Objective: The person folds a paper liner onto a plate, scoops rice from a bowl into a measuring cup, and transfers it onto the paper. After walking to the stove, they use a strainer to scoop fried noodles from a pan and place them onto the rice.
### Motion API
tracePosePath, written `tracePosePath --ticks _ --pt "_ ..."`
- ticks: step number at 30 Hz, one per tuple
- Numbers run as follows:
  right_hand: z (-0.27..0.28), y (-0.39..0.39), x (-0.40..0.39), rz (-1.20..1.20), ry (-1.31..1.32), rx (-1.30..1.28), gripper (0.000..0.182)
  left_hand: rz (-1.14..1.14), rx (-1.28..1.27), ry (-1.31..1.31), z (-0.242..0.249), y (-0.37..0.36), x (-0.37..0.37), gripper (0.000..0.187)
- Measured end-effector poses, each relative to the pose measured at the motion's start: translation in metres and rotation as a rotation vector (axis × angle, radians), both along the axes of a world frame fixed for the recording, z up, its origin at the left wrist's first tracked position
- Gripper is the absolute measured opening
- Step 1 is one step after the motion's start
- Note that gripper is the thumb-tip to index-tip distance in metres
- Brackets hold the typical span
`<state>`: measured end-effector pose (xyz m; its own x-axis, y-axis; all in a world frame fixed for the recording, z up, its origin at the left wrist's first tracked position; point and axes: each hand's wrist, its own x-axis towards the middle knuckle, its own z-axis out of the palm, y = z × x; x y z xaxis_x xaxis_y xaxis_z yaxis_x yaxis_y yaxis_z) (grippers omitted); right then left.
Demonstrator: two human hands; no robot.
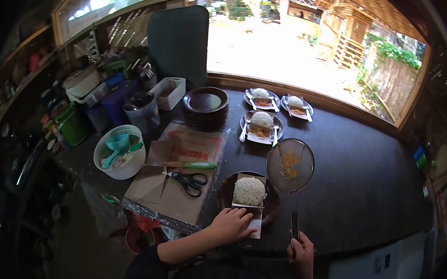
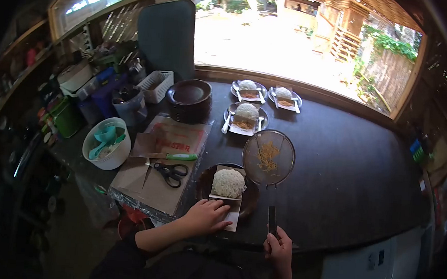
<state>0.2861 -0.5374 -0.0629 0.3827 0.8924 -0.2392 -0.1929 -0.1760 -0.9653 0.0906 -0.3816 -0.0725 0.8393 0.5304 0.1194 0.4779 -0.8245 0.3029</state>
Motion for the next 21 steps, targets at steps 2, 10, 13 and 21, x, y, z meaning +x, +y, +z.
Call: tracePosePath --ticks 2,10,13,21 --pt "-0.006 0.007 0.009 0.037 -0.009 -0.002 0.027 0.036 0.035 0.029 0.001 -0.002 0.004 0.046" --pt "-0.018 0.024 0.02 0.074 0.102 0.06 0.027 0.096 0.064 -0.042 -0.013 0.001 0.009 0.048" --pt "-0.019 0.027 0.019 0.057 0.138 0.063 0.027 0.094 -0.007 -0.054 -0.008 0.004 0.011 0.047" --pt "-0.006 0.028 0.017 0.051 0.032 0.007 0.022 0.052 0.03 -0.079 -0.009 0.012 0.012 0.045"
